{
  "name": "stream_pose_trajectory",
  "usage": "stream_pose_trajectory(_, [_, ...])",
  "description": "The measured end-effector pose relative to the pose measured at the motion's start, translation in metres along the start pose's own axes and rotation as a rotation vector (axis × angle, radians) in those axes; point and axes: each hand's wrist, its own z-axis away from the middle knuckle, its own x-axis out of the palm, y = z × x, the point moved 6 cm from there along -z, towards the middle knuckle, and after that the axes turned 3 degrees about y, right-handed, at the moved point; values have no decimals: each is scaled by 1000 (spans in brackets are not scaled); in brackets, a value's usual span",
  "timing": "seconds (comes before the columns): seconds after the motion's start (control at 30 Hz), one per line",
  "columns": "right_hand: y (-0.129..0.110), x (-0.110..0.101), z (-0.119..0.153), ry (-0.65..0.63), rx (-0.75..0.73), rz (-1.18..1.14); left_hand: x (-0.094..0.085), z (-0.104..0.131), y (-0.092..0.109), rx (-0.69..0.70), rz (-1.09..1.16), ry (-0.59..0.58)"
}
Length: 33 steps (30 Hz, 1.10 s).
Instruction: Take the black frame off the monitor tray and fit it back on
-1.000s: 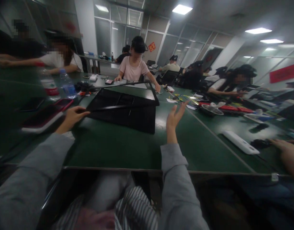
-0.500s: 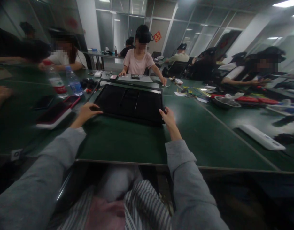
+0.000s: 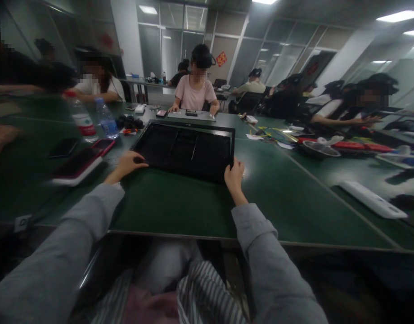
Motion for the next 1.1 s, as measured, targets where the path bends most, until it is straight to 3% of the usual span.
stream_pose_trajectory(0.1, [11,1,2,18,68,63,4,-2,-2,40,1,-6])
stream_pose_trajectory(0.17, [16,5,1,-4,90,54,2,-4,-5,32,27,52])
stream_pose_trajectory(0.3, [23,14,-5,-85,71,-52,-4,-10,-28,-184,158,209])
stream_pose_trajectory(0.47, [38,16,-18,-111,113,-102,-4,-10,-47,-336,275,204])
stream_pose_trajectory(0.8, [60,32,-28,-236,201,-265,-38,9,-44,-425,-82,246])
stream_pose_trajectory(1.1, [41,28,-27,-186,166,-269,-36,12,-40,-366,-128,263])
